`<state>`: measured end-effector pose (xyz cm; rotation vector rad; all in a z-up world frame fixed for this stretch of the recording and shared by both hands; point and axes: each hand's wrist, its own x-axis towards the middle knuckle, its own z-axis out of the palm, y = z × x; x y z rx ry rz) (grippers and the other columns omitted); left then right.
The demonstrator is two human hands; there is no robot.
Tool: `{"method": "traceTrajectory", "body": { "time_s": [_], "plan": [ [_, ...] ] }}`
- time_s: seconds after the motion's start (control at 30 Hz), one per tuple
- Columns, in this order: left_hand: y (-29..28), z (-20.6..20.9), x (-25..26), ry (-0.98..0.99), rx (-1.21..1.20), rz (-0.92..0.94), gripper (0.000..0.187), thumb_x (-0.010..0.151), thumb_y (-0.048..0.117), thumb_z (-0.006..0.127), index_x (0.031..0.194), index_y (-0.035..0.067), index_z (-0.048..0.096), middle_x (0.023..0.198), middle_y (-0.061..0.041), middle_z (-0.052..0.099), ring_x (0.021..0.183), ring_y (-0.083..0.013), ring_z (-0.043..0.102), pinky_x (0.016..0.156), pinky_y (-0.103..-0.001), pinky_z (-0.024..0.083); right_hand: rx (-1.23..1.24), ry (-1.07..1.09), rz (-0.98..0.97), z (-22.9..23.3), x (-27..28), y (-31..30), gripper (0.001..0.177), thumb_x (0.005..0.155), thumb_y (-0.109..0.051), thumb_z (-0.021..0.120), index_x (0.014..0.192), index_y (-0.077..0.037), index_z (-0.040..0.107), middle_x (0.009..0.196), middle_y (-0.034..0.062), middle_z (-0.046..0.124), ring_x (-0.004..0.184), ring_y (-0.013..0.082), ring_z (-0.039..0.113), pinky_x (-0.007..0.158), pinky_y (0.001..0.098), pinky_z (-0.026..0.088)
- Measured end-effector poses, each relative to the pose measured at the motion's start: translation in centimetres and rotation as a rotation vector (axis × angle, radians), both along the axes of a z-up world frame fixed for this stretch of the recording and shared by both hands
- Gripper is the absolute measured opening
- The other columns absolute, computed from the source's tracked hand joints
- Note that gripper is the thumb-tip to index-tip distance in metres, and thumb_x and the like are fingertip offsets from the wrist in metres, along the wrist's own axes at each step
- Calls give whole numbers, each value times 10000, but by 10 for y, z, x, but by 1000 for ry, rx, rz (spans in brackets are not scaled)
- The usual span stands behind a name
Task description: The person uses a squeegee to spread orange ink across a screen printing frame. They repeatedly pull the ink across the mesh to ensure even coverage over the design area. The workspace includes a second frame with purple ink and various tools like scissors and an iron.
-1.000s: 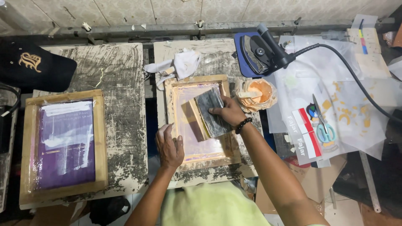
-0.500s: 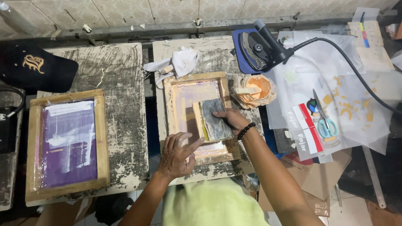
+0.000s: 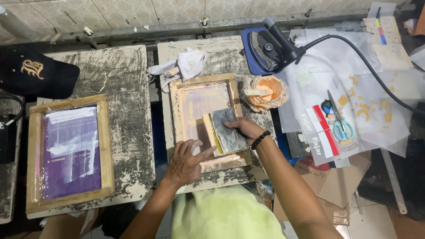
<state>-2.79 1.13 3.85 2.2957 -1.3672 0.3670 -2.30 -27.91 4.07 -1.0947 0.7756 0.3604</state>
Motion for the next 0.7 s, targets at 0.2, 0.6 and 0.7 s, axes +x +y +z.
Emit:
{"method": "traceTrajectory", "body": {
  "time_s": [0.2, 0.6, 0.7],
  "plan": [
    [-3, -18, 19, -140, 108, 6, 896, 686, 81, 534, 1528, 380, 487, 1169, -73, 509, 1102, -275, 538, 927, -468, 437, -19, 12, 8, 8, -9, 1, 309, 806, -81, 832, 1041, 79, 711, 856, 254, 737, 745, 356, 764, 618, 468, 640],
    [-22, -35, 70, -303, 267, -8, 959, 627, 60, 594, 1543, 311, 459, 1171, -72, 513, 1069, -253, 498, 911, -446, 414, -69, -15, 0, 13, -17, -5, 275, 782, -63, 820, 1004, 70, 727, 813, 241, 732, 698, 335, 756, 591, 445, 638],
    [-27, -24, 78, -300, 295, -10, 928, 639, 64, 632, 1519, 316, 482, 1207, -80, 511, 1102, -255, 490, 923, -459, 418, -76, -10, -6, 12, -20, -7, 289, 779, -62, 827, 1012, 74, 723, 811, 240, 733, 695, 331, 758, 591, 442, 639]
  ]
}}
